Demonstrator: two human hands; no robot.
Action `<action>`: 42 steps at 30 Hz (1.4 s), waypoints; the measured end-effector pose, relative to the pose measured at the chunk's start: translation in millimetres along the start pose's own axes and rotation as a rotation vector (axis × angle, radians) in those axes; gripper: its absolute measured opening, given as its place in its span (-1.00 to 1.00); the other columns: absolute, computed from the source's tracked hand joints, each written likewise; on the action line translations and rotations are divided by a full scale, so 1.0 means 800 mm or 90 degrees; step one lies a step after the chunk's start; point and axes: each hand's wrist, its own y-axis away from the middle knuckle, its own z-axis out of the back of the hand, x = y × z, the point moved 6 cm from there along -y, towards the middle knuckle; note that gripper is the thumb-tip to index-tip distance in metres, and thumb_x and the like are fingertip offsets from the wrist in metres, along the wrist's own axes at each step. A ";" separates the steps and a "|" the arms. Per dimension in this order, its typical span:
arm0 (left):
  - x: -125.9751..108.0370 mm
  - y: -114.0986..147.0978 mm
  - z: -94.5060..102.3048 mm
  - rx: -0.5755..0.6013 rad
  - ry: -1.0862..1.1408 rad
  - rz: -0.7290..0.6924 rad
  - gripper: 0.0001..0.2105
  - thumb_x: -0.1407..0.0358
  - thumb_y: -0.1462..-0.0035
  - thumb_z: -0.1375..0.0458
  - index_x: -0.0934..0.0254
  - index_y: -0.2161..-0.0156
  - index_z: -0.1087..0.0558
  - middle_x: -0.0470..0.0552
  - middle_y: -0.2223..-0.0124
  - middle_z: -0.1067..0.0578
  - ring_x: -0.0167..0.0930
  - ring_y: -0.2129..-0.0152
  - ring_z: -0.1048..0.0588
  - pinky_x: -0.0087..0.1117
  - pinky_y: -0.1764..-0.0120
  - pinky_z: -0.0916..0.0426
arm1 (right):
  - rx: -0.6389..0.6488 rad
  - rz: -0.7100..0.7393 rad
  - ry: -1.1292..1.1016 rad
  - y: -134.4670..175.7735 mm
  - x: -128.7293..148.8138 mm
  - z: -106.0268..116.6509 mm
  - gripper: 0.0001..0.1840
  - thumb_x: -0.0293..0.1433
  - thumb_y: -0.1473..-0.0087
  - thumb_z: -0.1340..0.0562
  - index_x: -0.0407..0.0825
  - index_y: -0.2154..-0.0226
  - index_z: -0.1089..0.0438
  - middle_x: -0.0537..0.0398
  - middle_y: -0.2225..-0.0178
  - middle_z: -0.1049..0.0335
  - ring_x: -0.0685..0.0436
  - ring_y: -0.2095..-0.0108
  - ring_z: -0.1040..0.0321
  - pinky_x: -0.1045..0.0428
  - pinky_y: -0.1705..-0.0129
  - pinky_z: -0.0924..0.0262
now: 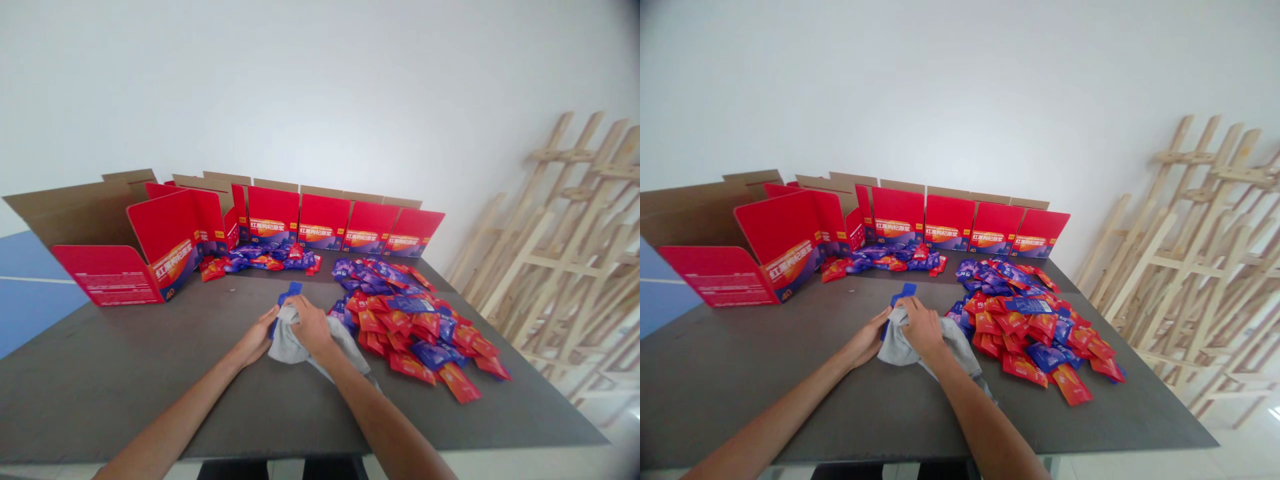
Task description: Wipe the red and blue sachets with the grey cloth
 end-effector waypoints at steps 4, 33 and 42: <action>0.007 0.002 -0.001 0.025 -0.034 0.016 -0.73 0.28 -0.13 -0.26 0.34 0.07 -0.53 0.13 0.17 -0.62 -0.27 0.21 -0.58 -0.35 0.16 -0.42 | -0.066 -0.052 -0.021 0.000 -0.013 0.012 -0.51 -0.61 0.03 -0.04 0.13 0.07 -0.28 0.18 0.05 -0.40 -0.09 0.08 -0.39 0.07 0.14 -0.23; -0.049 -0.041 0.035 -0.309 -0.114 -0.157 -0.86 0.31 -0.26 -0.06 0.27 0.23 -0.46 -0.04 0.36 -0.58 -0.39 0.40 -0.56 -0.43 0.31 -0.45 | 0.212 0.227 0.000 0.012 0.033 -0.042 -0.65 -0.38 -0.02 -0.22 0.13 0.08 -0.33 0.19 0.09 -0.48 -0.11 0.14 -0.42 0.03 0.16 -0.18; -0.044 -0.190 -0.104 -0.156 -0.175 -0.007 -0.91 0.52 -0.06 -0.25 0.35 0.36 -0.42 -0.05 0.49 -0.50 -0.48 0.58 -0.48 -0.41 0.37 -0.44 | 0.224 0.241 0.074 0.009 0.031 -0.056 -0.57 -0.30 -0.02 -0.22 0.05 0.00 -0.37 0.05 0.09 -0.50 -0.20 0.16 -0.46 -0.05 0.13 -0.28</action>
